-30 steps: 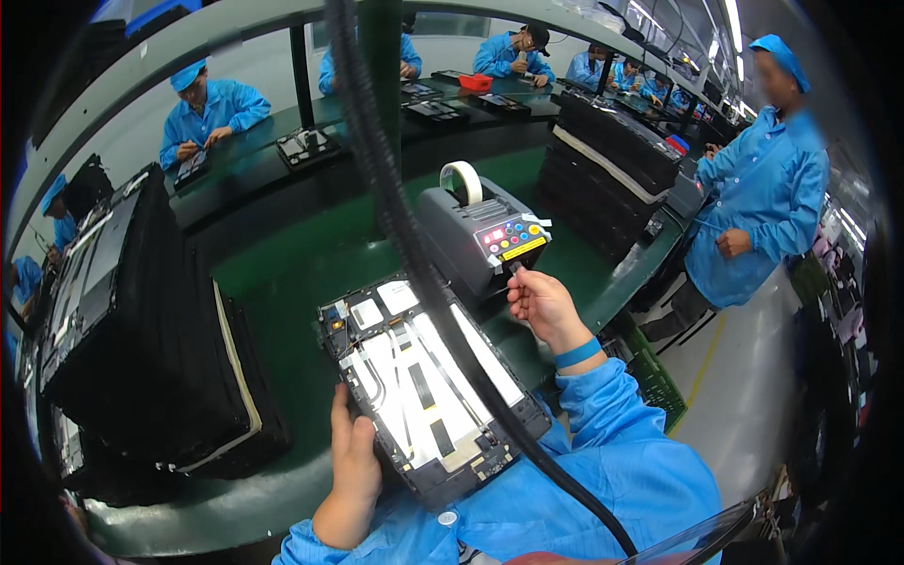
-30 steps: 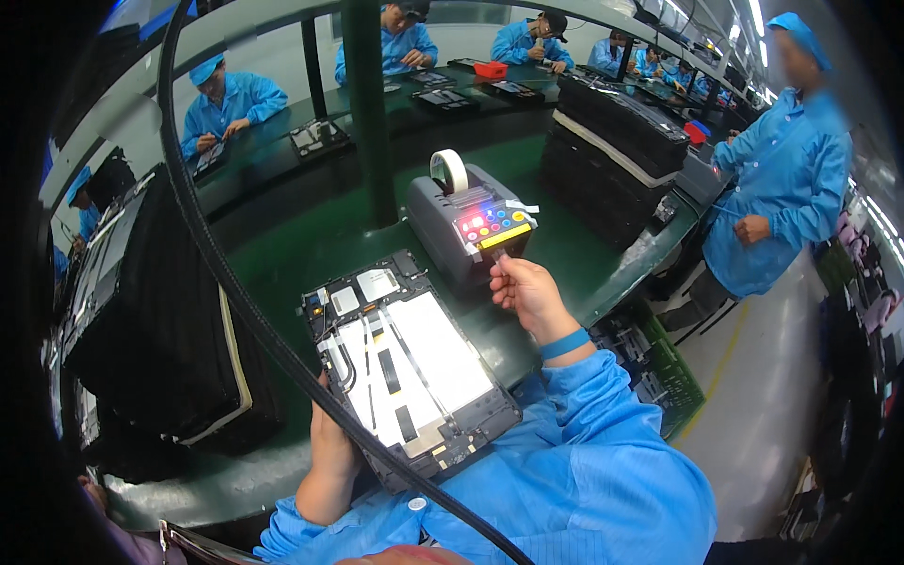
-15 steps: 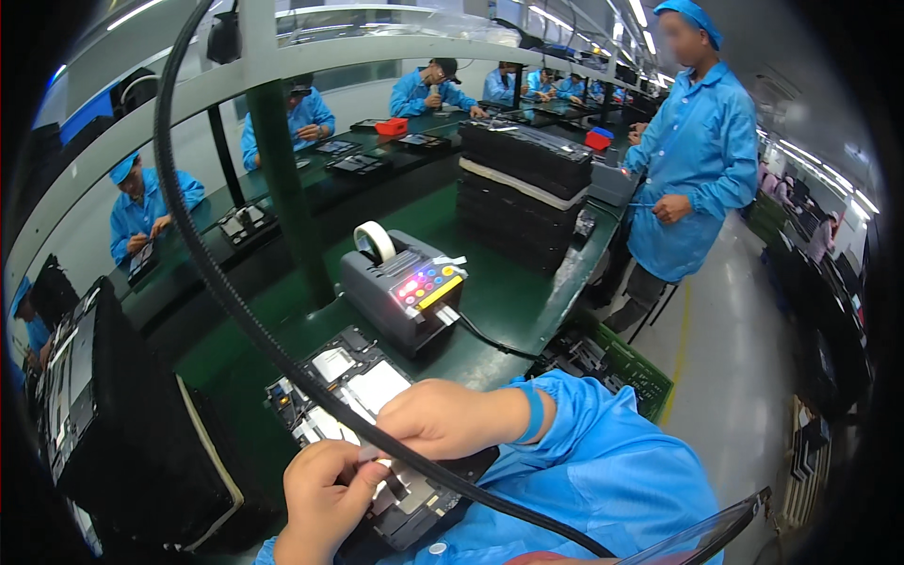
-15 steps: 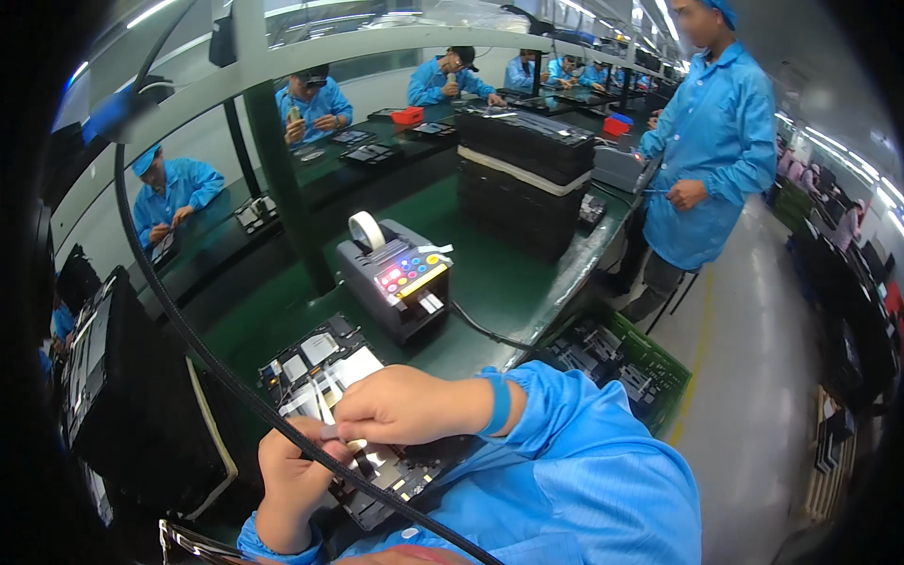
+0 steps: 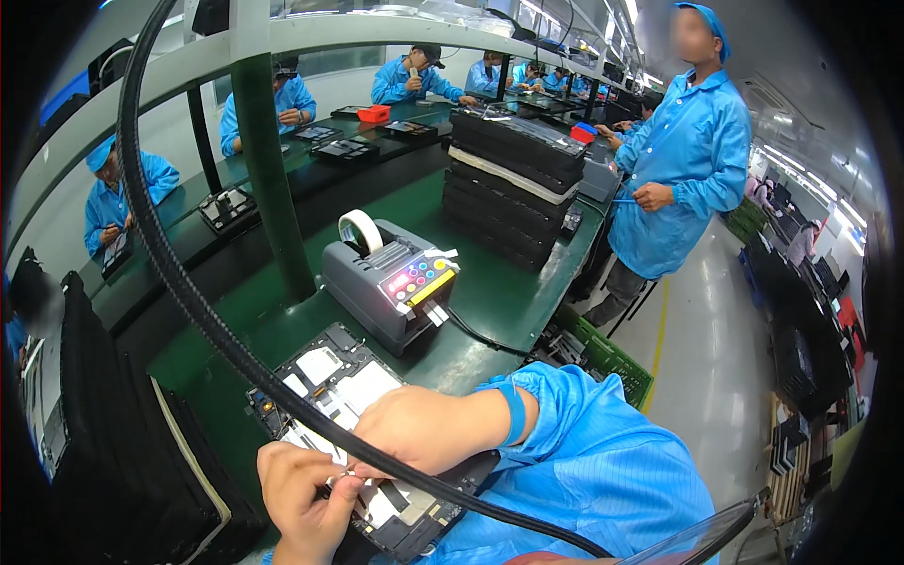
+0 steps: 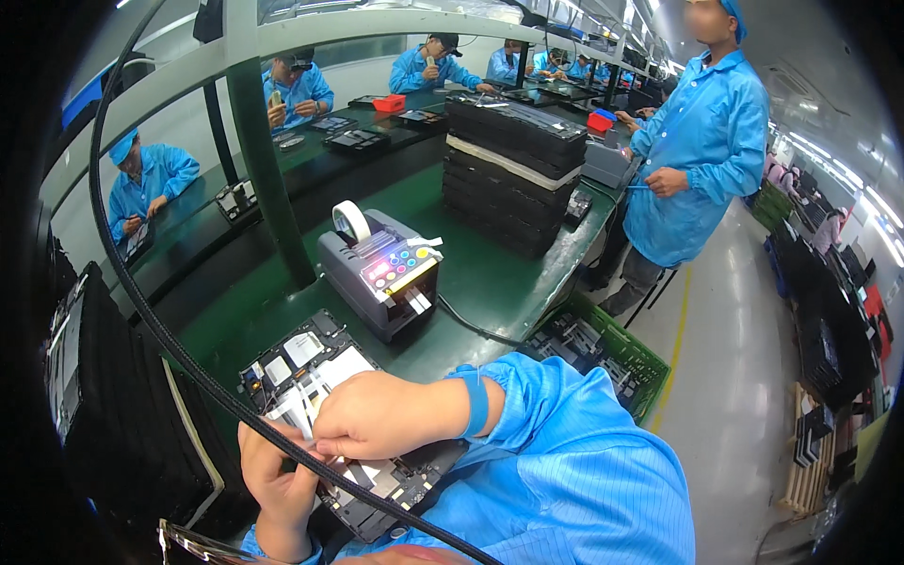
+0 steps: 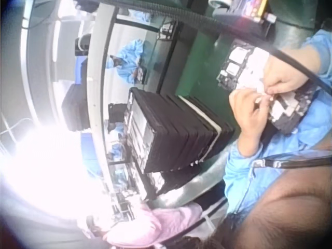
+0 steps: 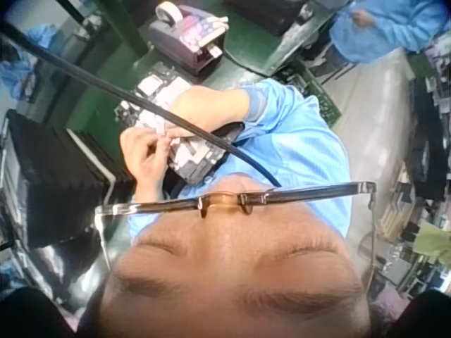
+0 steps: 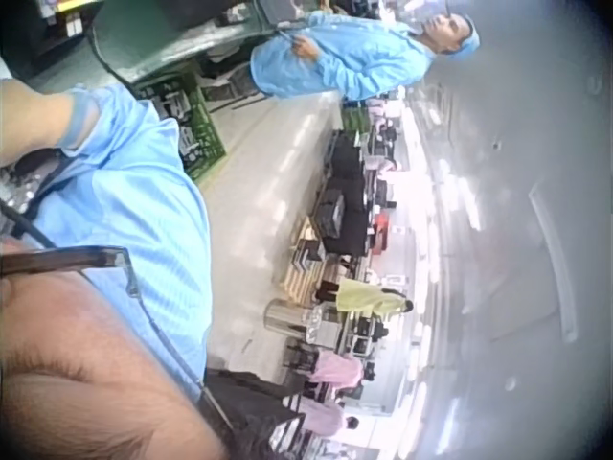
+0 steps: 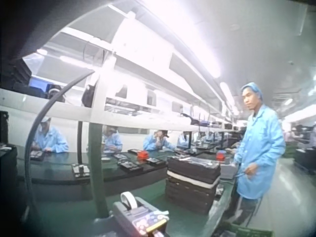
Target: Assembling and applying adhesive tape to electronic components on a factory production line.
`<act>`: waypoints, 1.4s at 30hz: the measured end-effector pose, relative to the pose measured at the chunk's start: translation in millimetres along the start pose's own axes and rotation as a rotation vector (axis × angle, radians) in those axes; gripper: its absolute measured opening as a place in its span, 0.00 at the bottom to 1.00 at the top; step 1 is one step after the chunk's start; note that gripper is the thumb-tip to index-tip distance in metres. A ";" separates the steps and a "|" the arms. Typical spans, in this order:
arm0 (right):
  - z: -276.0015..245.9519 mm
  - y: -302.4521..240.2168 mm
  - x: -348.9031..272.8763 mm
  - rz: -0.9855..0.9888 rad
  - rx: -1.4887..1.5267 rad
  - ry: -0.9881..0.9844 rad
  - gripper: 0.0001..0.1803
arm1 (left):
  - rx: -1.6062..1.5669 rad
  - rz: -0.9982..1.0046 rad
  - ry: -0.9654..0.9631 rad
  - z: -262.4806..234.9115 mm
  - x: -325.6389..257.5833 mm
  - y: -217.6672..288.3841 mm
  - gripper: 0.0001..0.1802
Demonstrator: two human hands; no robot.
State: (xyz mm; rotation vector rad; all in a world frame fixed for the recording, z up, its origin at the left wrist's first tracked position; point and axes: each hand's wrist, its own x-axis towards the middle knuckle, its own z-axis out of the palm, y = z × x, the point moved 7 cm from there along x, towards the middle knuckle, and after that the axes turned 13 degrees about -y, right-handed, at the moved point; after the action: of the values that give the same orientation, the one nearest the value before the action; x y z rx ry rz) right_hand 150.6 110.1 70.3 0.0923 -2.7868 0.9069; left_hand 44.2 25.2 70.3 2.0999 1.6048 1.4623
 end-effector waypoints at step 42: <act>-15.2 46.7 111.0 0.024 -0.054 -0.090 0.18 | 0.410 0.076 0.068 -22.8 -4.2 -61.1 0.10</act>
State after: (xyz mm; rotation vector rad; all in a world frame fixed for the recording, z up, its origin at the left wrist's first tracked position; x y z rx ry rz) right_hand 39.1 157.4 79.6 0.0933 -2.8995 0.8528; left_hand -13.9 38.4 43.3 2.3625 2.0166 1.3273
